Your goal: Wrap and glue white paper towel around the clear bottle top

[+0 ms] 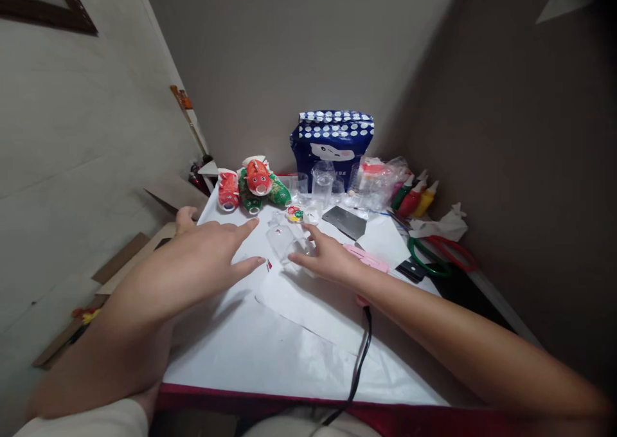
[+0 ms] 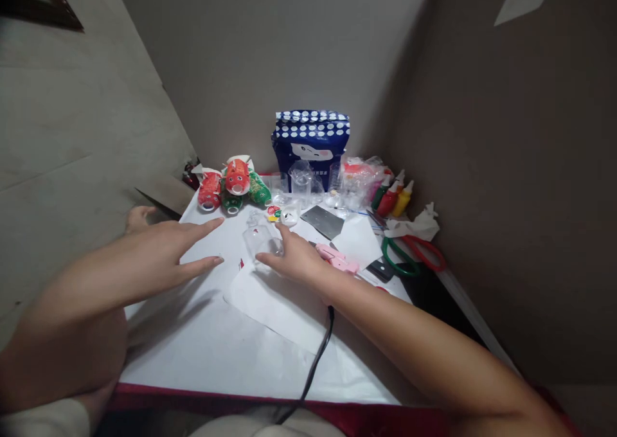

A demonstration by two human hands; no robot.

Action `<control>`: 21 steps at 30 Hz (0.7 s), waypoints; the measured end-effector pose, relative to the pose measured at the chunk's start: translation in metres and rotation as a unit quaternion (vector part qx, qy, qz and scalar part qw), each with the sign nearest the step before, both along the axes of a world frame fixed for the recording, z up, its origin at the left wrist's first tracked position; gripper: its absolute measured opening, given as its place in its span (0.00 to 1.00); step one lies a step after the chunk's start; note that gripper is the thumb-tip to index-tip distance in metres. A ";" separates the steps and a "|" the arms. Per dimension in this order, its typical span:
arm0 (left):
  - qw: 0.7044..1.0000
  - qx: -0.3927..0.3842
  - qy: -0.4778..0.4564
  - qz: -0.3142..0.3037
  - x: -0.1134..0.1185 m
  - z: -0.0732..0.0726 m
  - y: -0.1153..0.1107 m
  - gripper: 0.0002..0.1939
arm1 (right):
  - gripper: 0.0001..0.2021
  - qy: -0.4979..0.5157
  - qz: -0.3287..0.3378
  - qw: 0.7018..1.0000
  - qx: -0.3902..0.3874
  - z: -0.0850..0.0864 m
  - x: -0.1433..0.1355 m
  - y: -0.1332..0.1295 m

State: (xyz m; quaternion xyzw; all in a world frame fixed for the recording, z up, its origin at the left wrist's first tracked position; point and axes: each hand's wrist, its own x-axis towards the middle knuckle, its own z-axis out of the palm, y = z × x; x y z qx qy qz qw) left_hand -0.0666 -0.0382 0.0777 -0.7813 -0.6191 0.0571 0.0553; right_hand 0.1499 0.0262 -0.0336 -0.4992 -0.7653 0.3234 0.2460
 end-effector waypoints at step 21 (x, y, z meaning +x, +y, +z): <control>0.999 0.028 0.021 0.010 -0.001 0.001 0.000 0.36 | 0.34 0.018 0.008 1.000 -0.008 0.001 0.001 0.014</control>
